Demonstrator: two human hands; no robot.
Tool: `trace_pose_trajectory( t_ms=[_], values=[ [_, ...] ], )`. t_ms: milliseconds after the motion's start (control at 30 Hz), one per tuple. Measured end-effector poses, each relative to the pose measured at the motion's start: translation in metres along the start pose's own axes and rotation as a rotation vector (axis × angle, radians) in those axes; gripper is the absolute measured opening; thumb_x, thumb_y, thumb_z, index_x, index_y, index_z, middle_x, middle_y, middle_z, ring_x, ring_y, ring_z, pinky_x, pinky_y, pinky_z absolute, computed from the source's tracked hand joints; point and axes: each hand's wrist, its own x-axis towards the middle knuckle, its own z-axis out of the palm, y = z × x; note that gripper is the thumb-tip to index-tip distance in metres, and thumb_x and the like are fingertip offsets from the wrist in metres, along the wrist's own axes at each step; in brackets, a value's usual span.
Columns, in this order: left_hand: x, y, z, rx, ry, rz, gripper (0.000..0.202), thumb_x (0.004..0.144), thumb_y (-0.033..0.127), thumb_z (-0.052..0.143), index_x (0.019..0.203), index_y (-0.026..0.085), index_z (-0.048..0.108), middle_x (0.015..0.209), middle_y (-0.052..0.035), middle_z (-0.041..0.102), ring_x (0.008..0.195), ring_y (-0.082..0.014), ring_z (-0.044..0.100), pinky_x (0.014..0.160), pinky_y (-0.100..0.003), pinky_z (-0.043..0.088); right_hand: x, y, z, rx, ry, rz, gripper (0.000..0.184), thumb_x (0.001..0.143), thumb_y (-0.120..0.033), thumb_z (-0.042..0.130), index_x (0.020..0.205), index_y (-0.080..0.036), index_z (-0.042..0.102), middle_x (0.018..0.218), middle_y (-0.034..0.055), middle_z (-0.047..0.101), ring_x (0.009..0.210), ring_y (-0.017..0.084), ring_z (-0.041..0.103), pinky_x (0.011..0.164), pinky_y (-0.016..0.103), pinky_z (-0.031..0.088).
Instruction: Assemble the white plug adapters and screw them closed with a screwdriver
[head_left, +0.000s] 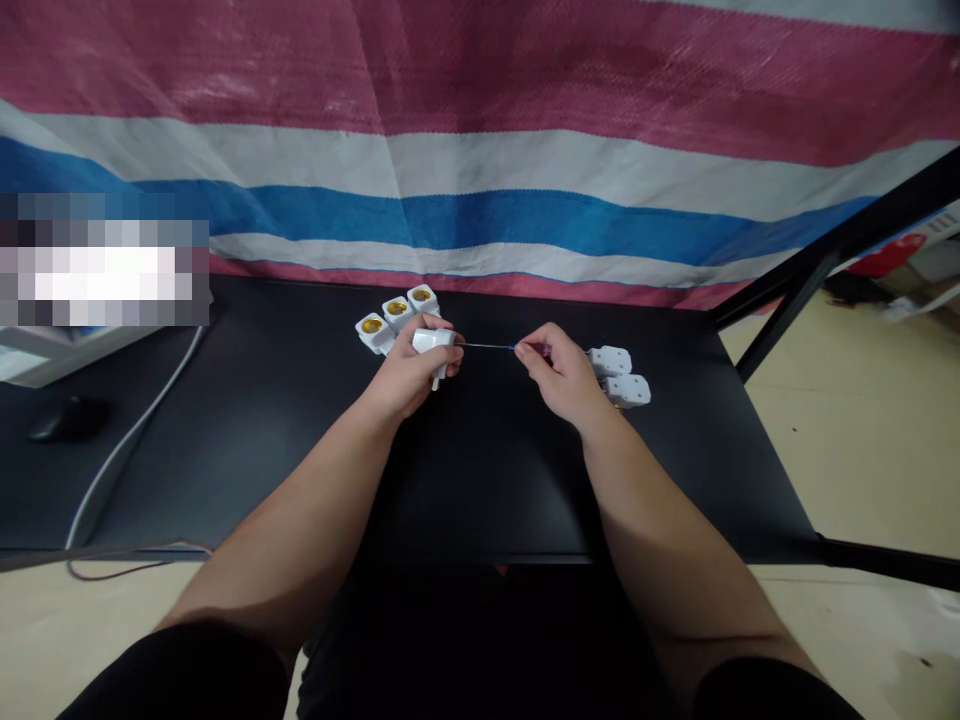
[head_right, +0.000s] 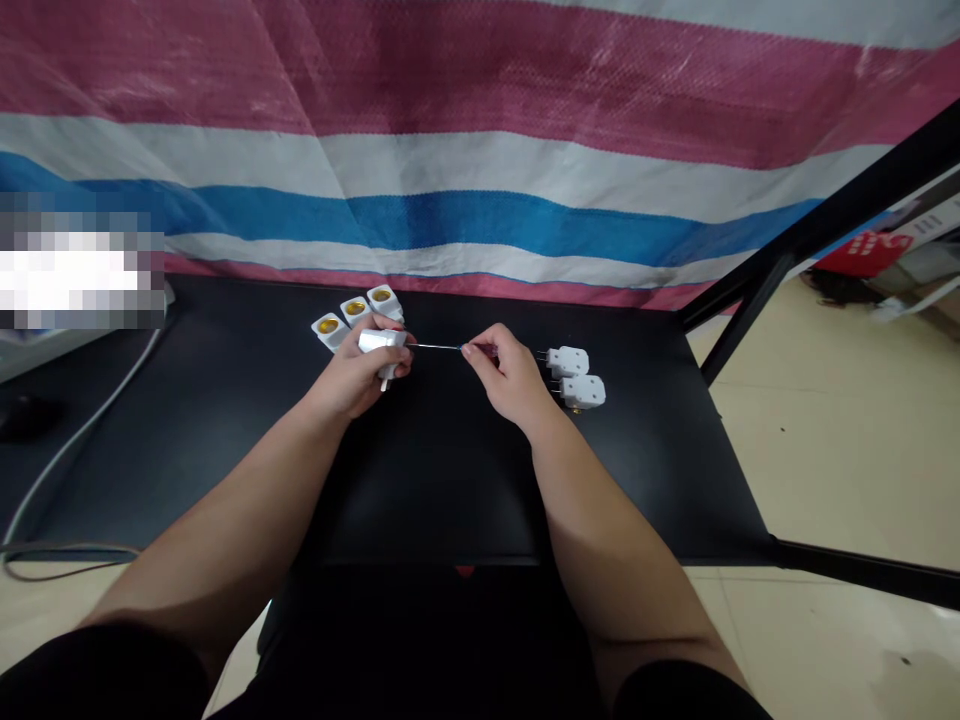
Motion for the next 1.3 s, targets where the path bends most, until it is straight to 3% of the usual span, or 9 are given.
trace_pose_trajectory(
  t_ms=[133,267,333,600,667,833,1000,1133,1300],
  values=[
    [-0.001,-0.002,0.002,0.021,-0.028,-0.009,0.044,0.064,0.014,0.086,0.097,0.020,0.058,0.086,0.0005,0.073,0.062,-0.0088,0.061,0.055,-0.022,0.047,0.002,0.001,-0.003,-0.046,0.007,0.069,0.059,0.105,-0.076,0.049,0.078,-0.024,0.059,0.068,0.0017,0.057,0.068,0.020,0.057,0.068,0.037,0.043],
    [-0.001,-0.001,0.001,0.031,-0.010,-0.013,0.045,0.063,0.015,0.087,0.097,0.020,0.058,0.087,0.0001,0.072,0.063,-0.0092,0.061,0.055,-0.022,0.046,0.001,0.004,-0.003,0.021,-0.014,0.002,0.041,0.103,-0.067,0.061,0.101,-0.026,0.062,0.084,0.0019,0.066,0.074,0.020,0.060,0.072,0.037,0.047],
    [-0.001,-0.001,0.001,0.028,-0.001,-0.008,0.045,0.063,0.015,0.087,0.098,0.020,0.058,0.086,0.0002,0.072,0.063,-0.0097,0.061,0.055,-0.022,0.046,0.001,0.004,-0.002,0.016,-0.008,-0.018,0.038,0.101,-0.064,0.067,0.102,-0.026,0.061,0.084,0.0010,0.066,0.074,0.019,0.060,0.073,0.037,0.047],
    [-0.004,0.000,0.003,0.054,-0.048,0.030,0.043,0.068,0.016,0.086,0.099,0.021,0.057,0.089,-0.0001,0.071,0.061,-0.0090,0.059,0.056,-0.024,0.046,0.003,0.003,0.000,-0.072,0.011,0.093,0.062,0.103,-0.080,0.051,0.075,-0.025,0.054,0.067,0.0021,0.059,0.067,0.021,0.058,0.065,0.037,0.041],
    [-0.004,-0.001,0.003,0.052,-0.042,0.024,0.042,0.068,0.015,0.085,0.099,0.021,0.058,0.089,-0.0005,0.071,0.061,-0.0090,0.060,0.055,-0.024,0.046,0.002,0.004,0.000,-0.049,0.005,0.056,0.057,0.105,-0.076,0.051,0.081,-0.025,0.056,0.072,0.0025,0.062,0.070,0.021,0.060,0.068,0.037,0.044],
    [-0.001,-0.004,0.000,0.039,0.014,0.008,0.043,0.066,0.017,0.087,0.098,0.020,0.059,0.089,-0.0014,0.072,0.062,-0.0098,0.061,0.053,-0.023,0.046,0.000,0.003,-0.002,-0.008,-0.035,-0.042,0.032,0.100,-0.057,0.071,0.104,-0.026,0.063,0.083,0.0003,0.067,0.071,0.019,0.059,0.070,0.035,0.045],
    [-0.002,-0.004,0.001,0.028,0.008,-0.002,0.043,0.066,0.017,0.087,0.098,0.021,0.059,0.088,-0.0005,0.072,0.064,-0.0112,0.063,0.053,-0.023,0.047,0.001,-0.003,-0.005,-0.016,-0.029,0.020,0.043,0.098,-0.065,0.070,0.088,-0.024,0.066,0.073,0.0004,0.063,0.067,0.018,0.056,0.068,0.036,0.043],
    [-0.004,-0.001,0.003,0.006,-0.002,-0.033,0.041,0.067,0.016,0.086,0.099,0.021,0.059,0.088,-0.0014,0.073,0.065,-0.0113,0.064,0.052,-0.021,0.046,0.003,-0.004,-0.005,-0.116,-0.013,0.016,0.058,0.104,-0.073,0.056,0.075,-0.023,0.065,0.065,0.0006,0.057,0.064,0.019,0.054,0.068,0.036,0.041],
    [-0.002,0.008,0.004,-0.154,0.018,-0.124,0.035,0.071,0.021,0.086,0.095,0.018,0.060,0.084,-0.0039,0.073,0.064,-0.0102,0.064,0.049,-0.017,0.043,0.002,-0.002,-0.006,-0.026,0.063,-0.025,0.047,0.103,-0.066,0.061,0.092,-0.022,0.073,0.070,0.0002,0.060,0.066,0.018,0.055,0.069,0.035,0.043]
  ],
)
